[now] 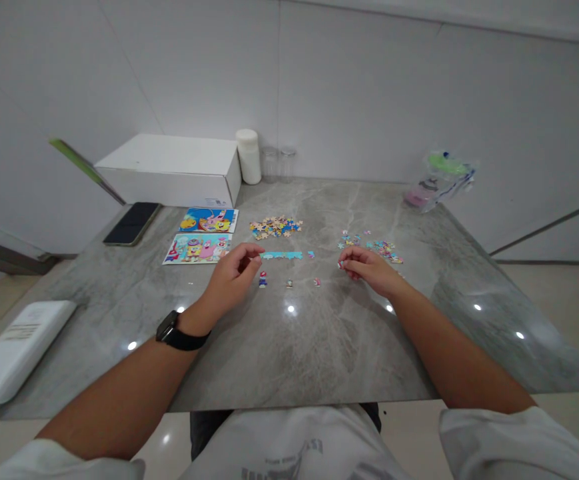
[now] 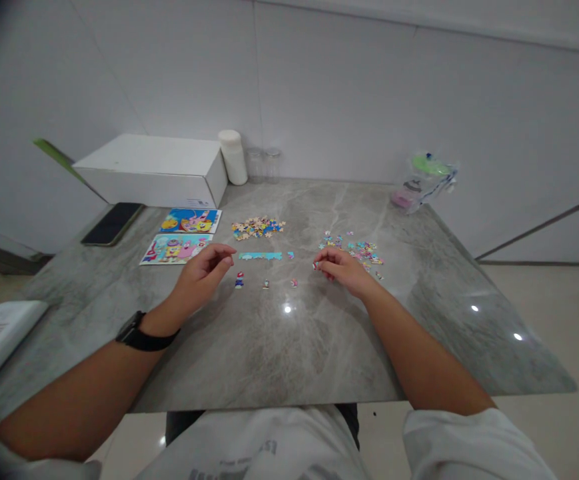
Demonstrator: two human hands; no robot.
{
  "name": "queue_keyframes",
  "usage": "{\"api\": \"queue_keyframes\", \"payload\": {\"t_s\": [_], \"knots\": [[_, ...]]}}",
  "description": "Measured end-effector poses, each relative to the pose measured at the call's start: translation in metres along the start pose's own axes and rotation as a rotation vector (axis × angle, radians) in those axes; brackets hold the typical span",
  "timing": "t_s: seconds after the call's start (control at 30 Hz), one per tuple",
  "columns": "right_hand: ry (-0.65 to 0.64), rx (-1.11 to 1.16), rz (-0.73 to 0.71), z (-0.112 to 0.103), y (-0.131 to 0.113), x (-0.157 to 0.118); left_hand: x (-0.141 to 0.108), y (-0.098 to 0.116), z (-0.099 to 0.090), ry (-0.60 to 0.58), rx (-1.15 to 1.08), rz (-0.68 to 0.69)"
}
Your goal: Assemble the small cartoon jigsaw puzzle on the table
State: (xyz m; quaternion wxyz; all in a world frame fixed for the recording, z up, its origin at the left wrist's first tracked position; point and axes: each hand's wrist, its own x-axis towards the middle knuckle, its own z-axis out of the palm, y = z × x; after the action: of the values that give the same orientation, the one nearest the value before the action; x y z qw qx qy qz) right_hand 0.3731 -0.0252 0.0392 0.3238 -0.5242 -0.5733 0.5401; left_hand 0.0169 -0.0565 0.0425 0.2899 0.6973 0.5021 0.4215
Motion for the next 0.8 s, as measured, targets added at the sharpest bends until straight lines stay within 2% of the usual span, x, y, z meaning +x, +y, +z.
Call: {"api": "queue_keyframes", "payload": {"t_s": [0.23, 0.4, 0.5, 0.6, 0.7, 0.8], "knots": [[-0.109, -0.064, -0.101, 0.023, -0.017, 0.008, 0.003, -0.01, -0.002, -0.115, 0.417, 0.145], [-0.142, -0.284, -0.256, 0.049, -0.044, 0.025, 0.003, -0.009, -0.007, -0.225, 0.634, -0.008], [-0.109, -0.414, -0.383, 0.071, -0.066, 0.041, 0.002, -0.002, -0.009, -0.269, 0.731, -0.103], [-0.113, -0.5, -0.458, 0.096, -0.08, 0.058, 0.001, 0.002, -0.008, -0.294, 0.757, -0.134], [-0.136, -0.531, -0.455, 0.12, -0.076, 0.071, 0.0, -0.001, -0.007, -0.309, 0.746, -0.132], [-0.155, -0.563, -0.43, 0.136, -0.058, 0.076, -0.001, -0.005, -0.005, -0.311, 0.727, -0.112]]}}
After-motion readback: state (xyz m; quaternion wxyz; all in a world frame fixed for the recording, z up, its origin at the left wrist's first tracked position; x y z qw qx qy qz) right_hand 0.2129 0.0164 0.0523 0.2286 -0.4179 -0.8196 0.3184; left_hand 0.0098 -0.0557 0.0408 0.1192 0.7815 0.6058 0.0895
